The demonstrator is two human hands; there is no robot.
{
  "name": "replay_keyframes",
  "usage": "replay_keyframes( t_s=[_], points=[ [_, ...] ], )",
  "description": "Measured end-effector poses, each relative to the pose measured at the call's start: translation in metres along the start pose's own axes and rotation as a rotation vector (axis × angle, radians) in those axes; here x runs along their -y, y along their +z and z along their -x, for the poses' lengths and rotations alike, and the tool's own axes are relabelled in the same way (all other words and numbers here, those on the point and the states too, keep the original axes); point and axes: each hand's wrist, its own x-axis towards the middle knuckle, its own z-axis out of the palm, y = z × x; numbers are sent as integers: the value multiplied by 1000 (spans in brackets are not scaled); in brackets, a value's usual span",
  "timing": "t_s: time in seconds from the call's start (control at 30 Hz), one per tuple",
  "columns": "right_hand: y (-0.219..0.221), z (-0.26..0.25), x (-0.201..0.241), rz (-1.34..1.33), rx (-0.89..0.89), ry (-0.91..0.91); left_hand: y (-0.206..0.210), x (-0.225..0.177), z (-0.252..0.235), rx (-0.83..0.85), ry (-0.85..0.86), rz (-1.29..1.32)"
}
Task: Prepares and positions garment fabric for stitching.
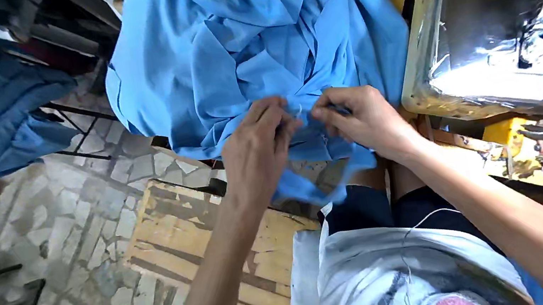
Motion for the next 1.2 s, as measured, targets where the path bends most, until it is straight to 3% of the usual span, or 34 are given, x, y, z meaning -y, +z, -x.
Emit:
replay_keyframes(
  t_s=[0.07,0.17,0.37,0.57,0.73,0.9,1.2],
  points=[
    [13,-16,-20,133,-46,22,21,18,-15,89,16,-158],
    [22,-21,-34,240,-99,-109,32,31,-16,122,5,-202],
    [18,-42,-54,155,-91,-351,29,40,-15,-54,92,-63],
    [-1,-27,-29,-20,-2,-448,-11,7,-6,-182,185,84],
    [-30,26,27,149,-124,-445,-46,-29,7,-149,97,205],
    [-30,43,29,250,-290,-468,-44,-45,2,-154,26,199],
    [-23,43,29,325,-339,-482,-42,-43,1,-148,7,202]
  ],
)
